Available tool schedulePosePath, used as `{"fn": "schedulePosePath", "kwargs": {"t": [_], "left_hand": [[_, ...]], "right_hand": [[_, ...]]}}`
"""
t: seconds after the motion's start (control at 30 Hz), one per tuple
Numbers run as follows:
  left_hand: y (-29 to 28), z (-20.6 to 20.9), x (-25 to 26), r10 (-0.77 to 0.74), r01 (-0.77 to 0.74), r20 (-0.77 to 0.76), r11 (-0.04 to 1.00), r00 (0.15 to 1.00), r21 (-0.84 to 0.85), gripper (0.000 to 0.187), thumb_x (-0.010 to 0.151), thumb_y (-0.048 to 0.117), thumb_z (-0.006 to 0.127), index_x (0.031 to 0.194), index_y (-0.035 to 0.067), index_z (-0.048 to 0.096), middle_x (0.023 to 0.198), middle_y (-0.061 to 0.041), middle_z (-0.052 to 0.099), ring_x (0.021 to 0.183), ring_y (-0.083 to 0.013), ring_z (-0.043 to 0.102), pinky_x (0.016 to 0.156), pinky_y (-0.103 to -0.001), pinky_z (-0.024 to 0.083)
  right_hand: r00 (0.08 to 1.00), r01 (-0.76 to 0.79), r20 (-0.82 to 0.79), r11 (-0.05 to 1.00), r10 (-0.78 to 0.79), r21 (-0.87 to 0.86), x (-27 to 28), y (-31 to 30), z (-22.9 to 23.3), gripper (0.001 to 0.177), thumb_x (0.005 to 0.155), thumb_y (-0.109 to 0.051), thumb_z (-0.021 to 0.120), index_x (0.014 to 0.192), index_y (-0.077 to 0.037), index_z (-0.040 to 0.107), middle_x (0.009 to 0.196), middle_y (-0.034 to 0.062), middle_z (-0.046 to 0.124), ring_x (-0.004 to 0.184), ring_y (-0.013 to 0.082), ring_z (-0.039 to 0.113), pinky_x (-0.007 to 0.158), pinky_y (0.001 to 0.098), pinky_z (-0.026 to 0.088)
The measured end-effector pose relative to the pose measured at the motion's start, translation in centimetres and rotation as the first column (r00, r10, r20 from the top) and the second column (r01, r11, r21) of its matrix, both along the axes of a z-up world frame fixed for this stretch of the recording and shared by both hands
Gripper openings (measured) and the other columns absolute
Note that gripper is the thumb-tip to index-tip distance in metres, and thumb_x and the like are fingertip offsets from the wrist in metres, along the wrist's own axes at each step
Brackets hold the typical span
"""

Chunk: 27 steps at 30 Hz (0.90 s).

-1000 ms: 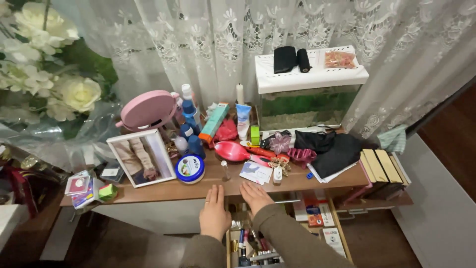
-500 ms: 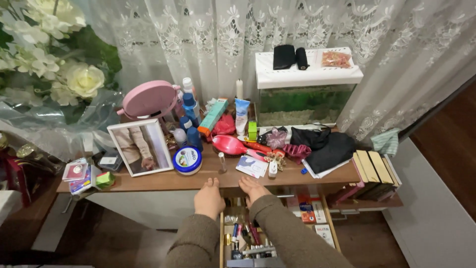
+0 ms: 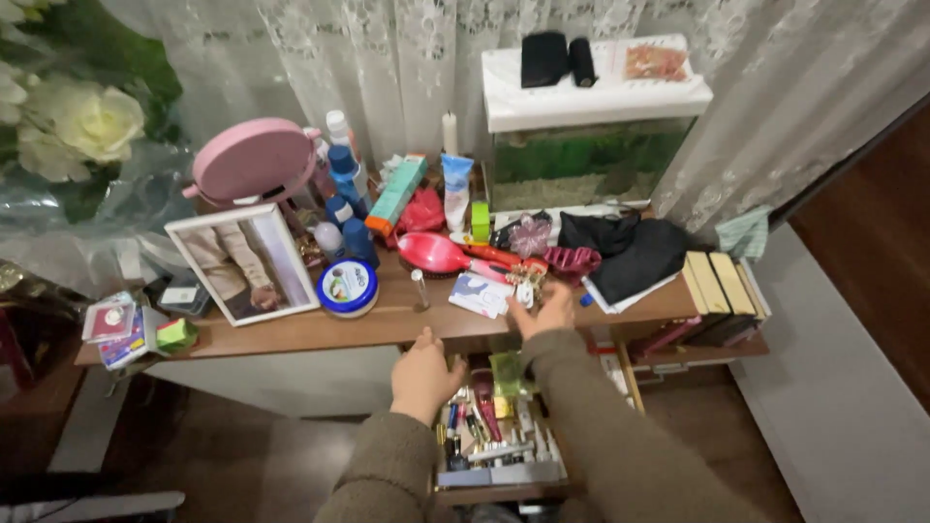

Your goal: The person organizes a cluttered dresser drawer by picking up various cosmetic and personal care items from the drawer and the dresser surface, then placing them back into the drawer. Items handled include small boxes, tubes, and a hairbrush.

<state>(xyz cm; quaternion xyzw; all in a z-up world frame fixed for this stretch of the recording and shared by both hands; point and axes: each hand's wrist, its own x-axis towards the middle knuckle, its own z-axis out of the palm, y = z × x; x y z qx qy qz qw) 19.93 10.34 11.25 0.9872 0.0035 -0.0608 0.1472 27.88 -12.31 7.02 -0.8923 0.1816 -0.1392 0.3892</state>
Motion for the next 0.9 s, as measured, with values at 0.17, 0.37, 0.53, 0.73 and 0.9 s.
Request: {"fn": "schedulePosePath", "kwargs": {"t": [0.17,0.37,0.53,0.73,0.9], "left_hand": [[0.1,1.8,-1.6,0.054,-0.041,0.096,0.991,0.994,-0.129,0.064,0.092,0.056,0.055,0.131,0.006,0.067,0.147,-0.015,0.059,0.127,-0.0343,0.062,0.104,-0.049,0.05],[0.4,2.5,-2.9,0.078,-0.041,0.147,0.969,0.986,-0.242,0.057,0.105,0.05,0.045,0.138,0.007,0.063,0.147,-0.013,0.058,0.138,-0.0289,0.053,0.114,-0.05,0.039],[1.0,-2.8,-5.9,0.053,0.055,0.336,0.951,0.94,-0.304,0.044,0.099,0.019,0.055,0.142,0.011,0.055,0.156,-0.012,0.049,0.142,-0.028,0.047,0.116,-0.05,0.036],[0.3,-12.7,-9.8,-0.041,0.06,0.069,0.953,0.997,-0.296,0.055,0.086,0.011,0.065,0.14,0.01,0.054,0.147,-0.014,0.056,0.14,-0.0304,0.049,0.116,-0.049,0.036],[-0.4,-16.7,-11.1,-0.06,0.038,-0.054,0.938,0.997,-0.344,0.047,0.089,0.015,0.064,0.136,0.017,0.058,0.139,-0.007,0.061,0.133,-0.0256,0.056,0.112,-0.046,0.04]], "right_hand": [[0.993,-0.095,-0.066,0.996,0.094,0.0,0.2,0.1,0.6,0.056,0.086,-0.053,0.076,0.124,-0.024,0.049,0.11,0.0056,0.068,0.106,0.0314,0.07,0.09,0.0438,0.057],[0.997,-0.066,0.039,0.985,0.061,0.162,-4.1,0.9,2.4,0.052,0.095,-0.04,0.072,0.133,-0.01,0.05,0.108,0.0217,0.069,0.098,0.0375,0.07,0.081,0.0462,0.06],[0.981,-0.078,0.19,0.981,0.044,0.176,-9.9,0.3,2.5,0.041,0.1,-0.029,0.071,0.131,-0.005,0.056,0.102,0.0208,0.068,0.089,0.0334,0.068,0.08,0.0418,0.055],[0.99,-0.143,0.032,0.984,0.14,0.104,-15.5,-6.1,-10.5,0.04,0.097,-0.026,0.074,0.126,0.0,0.064,0.092,0.0238,0.061,0.086,0.0391,0.062,0.074,0.0453,0.053],[0.879,-0.04,-0.468,0.992,0.091,0.118,-17.7,-9.1,-20.1,0.047,0.097,-0.05,0.069,0.136,-0.023,0.064,0.116,0.0158,0.073,0.112,0.0333,0.068,0.097,0.0429,0.054]]}}
